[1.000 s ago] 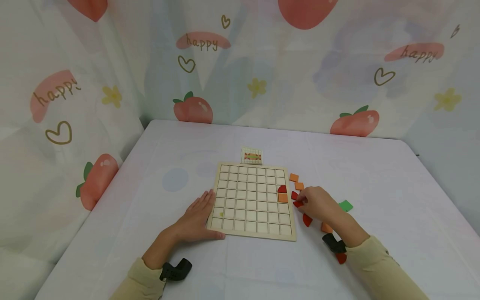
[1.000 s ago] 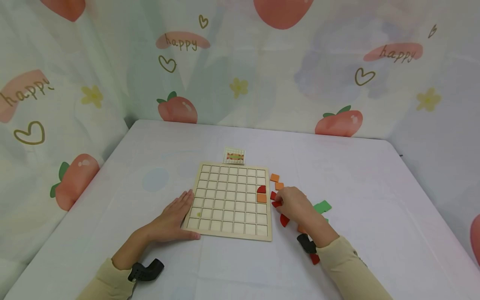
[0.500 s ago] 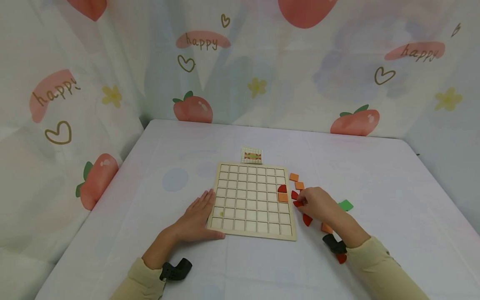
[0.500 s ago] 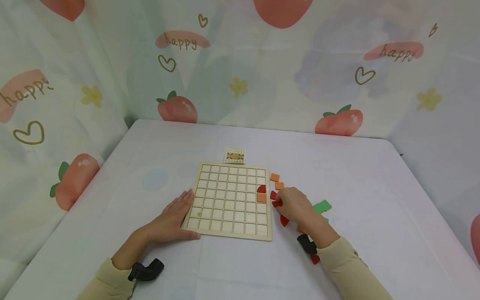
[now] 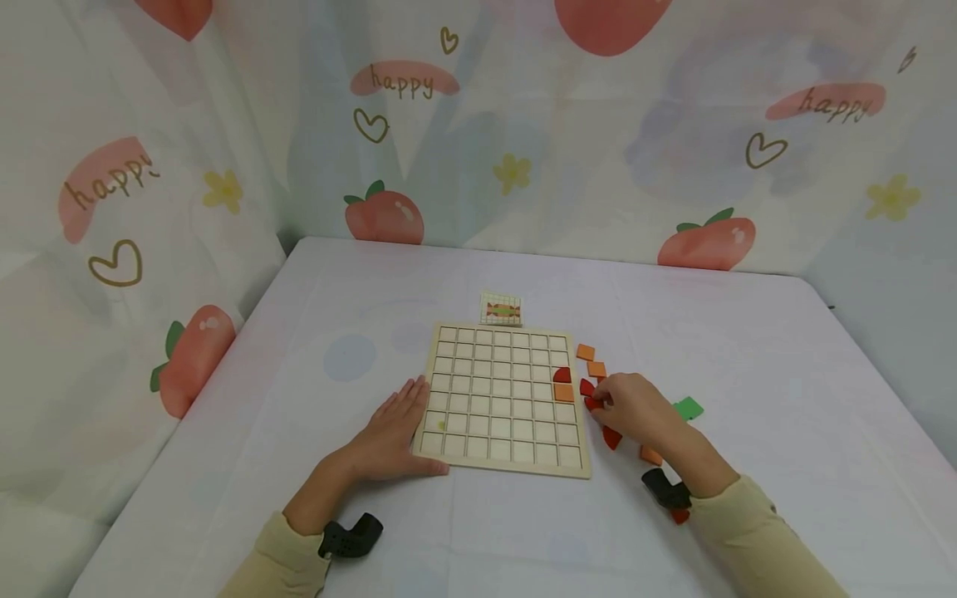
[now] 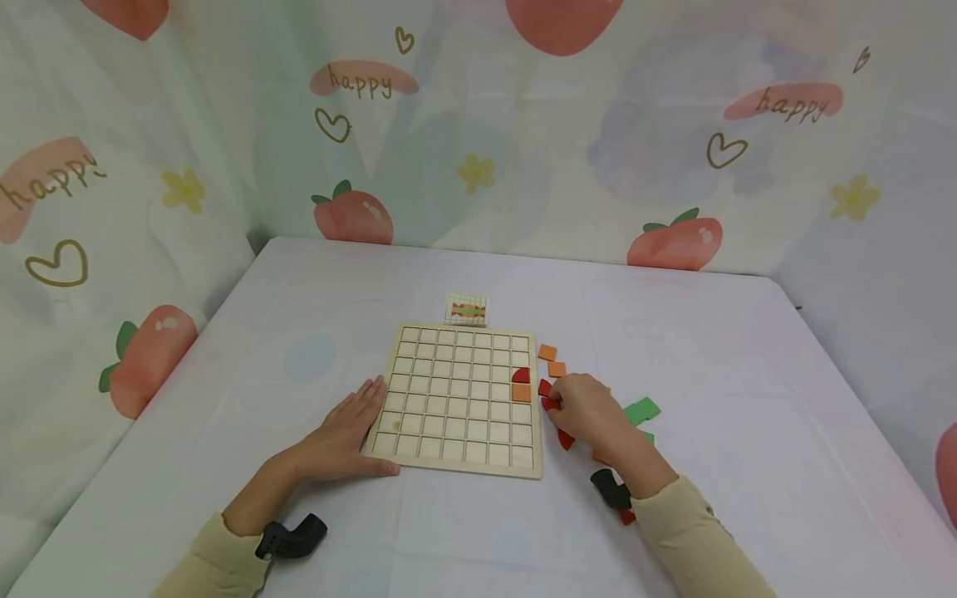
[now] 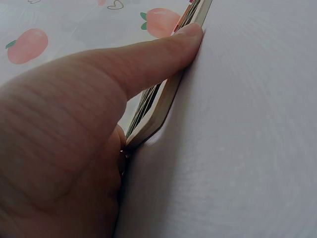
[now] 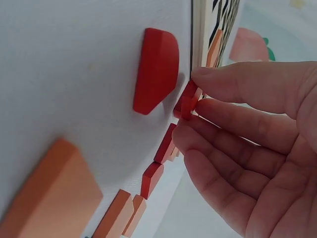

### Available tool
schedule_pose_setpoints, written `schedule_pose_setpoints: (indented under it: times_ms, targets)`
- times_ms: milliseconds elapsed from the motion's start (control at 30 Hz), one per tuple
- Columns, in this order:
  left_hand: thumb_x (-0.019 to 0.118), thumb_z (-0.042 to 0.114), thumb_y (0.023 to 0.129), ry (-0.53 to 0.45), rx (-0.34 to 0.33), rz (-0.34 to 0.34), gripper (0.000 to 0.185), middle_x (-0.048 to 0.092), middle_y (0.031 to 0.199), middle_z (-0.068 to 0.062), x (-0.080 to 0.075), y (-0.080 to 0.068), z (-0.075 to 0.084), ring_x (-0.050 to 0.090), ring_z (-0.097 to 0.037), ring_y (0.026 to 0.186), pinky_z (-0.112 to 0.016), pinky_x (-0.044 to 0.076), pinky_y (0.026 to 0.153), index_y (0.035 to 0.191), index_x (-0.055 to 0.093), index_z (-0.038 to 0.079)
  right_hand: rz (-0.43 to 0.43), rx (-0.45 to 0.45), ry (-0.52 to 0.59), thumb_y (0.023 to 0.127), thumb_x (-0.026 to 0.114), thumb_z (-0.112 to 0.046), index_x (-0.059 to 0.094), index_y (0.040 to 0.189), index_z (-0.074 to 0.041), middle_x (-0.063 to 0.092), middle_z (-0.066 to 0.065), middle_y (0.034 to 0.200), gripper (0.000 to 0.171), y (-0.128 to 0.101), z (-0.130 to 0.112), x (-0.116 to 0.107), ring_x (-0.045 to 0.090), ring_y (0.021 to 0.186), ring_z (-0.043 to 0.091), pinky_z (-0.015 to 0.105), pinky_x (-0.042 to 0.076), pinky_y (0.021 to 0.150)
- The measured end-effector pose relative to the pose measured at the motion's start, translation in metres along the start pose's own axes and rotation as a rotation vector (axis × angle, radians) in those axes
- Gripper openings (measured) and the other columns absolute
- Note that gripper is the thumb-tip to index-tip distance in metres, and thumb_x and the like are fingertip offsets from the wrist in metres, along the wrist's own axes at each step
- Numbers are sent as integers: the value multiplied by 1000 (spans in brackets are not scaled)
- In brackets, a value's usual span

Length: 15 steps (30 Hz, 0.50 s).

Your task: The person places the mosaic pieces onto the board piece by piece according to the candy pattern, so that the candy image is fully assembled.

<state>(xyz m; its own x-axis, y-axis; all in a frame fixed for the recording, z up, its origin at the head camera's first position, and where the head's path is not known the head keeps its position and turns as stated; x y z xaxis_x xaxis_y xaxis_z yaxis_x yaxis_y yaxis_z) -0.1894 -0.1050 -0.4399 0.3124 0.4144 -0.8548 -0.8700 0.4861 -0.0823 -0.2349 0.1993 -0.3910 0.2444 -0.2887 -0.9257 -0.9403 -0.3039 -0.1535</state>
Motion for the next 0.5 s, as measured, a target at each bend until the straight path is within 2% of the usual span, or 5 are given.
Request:
schedule_pose_setpoints:
  times_ms: [500]
  targets:
    - [63,64,72,5,-4,-6,114,-2,152,-12,-1,-1,2,-5,-21,138,-40,4,108,146,3,-1,36,-39,-9,78,70,-5,69,94,3,56,4,75,18,-4,-9,-3,47,68,18,28,43,58]
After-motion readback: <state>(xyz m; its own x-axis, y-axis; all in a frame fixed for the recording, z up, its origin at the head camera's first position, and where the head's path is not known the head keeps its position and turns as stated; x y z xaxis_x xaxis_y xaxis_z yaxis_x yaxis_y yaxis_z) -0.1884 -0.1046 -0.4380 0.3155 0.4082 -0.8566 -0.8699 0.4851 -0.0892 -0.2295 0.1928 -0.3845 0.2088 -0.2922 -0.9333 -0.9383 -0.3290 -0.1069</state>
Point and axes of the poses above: each hand's wrist, its own y-axis towards the middle knuckle, its own x-axis out of the palm, z = x × y, the point moved 5 cm from there along y, towards the middle knuckle
